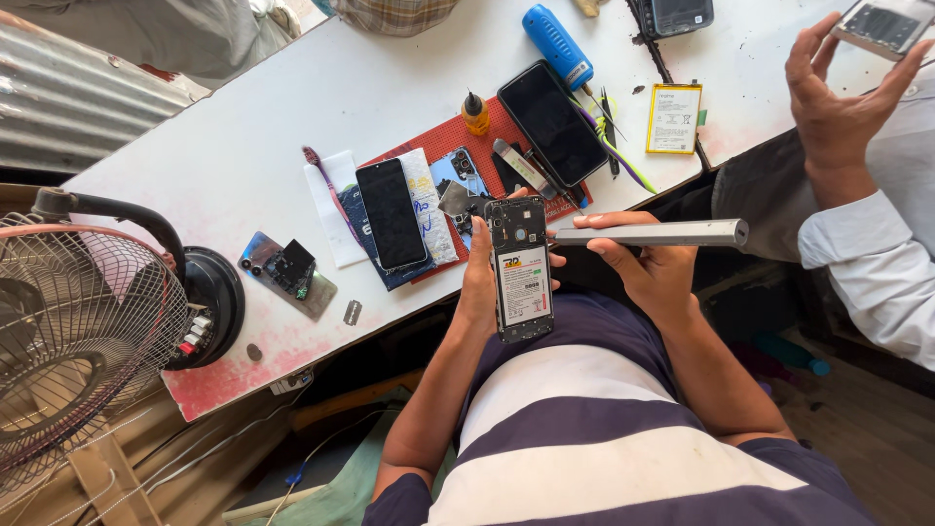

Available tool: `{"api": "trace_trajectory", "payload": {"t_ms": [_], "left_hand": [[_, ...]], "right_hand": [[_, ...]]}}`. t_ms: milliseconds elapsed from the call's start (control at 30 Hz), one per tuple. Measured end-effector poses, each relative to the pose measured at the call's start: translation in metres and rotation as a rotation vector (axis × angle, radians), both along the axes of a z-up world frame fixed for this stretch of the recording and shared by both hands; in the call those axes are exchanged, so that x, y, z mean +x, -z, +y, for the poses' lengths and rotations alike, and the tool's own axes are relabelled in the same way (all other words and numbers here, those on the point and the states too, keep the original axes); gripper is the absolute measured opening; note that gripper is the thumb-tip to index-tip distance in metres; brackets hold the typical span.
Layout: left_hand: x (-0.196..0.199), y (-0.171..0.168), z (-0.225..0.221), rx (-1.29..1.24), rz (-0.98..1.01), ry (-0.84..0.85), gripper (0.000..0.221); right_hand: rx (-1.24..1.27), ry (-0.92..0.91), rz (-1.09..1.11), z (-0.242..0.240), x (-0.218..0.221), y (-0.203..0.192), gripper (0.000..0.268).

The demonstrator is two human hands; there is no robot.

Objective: The person uses a metal heat gun to apply heat to the back of a disassembled smartphone, likely to soften adhesive. They hold the phone with one hand and direct the heat gun with the other, moving it along the edges and back surface. The phone remains open with the battery visible throughout the clip.

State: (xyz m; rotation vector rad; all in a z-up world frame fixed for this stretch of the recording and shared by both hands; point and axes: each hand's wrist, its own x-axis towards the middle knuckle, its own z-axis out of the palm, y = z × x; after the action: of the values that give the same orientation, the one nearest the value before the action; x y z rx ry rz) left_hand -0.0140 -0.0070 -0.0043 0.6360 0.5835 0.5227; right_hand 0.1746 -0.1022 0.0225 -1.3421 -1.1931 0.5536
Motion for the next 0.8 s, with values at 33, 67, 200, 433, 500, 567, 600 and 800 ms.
{"api": "trace_trajectory", "payload": {"t_ms": [33,67,200,433,500,567,600,800], "left_hand": [[0.0001,0.0004,0.0002,0.013,0.002,-0.002,0.087],[0.0002,0.0009,0.0002,0.025,0.004,-0.004,0.087],[0.0004,0.0027,0.0002,0.024,0.02,-0.003,0.088],[0.0004,0.0026,0.0011,0.011,0.001,0.0,0.088],[0.0001,0.0023,0.0016,0.008,-0.004,-0.002,0.087],[0.0001,0.0023,0.0015,0.009,-0.007,-0.002,0.087],[0.0002,0.0023,0.0014,0.009,-0.008,-0.003,0.087],[0.0003,0.0034,0.0008,-0.015,-0.015,-0.006,0.087]], "right_hand": [[-0.005,0.006,-0.007,0.0,-0.0002,0.0006,0.02],[-0.01,0.013,-0.014,-0.0002,-0.0004,0.0011,0.02],[-0.008,0.012,-0.017,0.0002,0.0006,0.0035,0.02],[-0.006,0.012,-0.012,0.0011,0.0012,0.0037,0.02],[0.003,0.003,-0.003,0.0016,0.0008,0.0031,0.02],[0.014,-0.005,0.005,0.0019,0.0004,0.0025,0.019],[0.014,-0.005,0.006,0.002,0.0003,0.0024,0.019],[0.012,0.0,0.002,0.0015,0.0011,0.0027,0.02]]}}
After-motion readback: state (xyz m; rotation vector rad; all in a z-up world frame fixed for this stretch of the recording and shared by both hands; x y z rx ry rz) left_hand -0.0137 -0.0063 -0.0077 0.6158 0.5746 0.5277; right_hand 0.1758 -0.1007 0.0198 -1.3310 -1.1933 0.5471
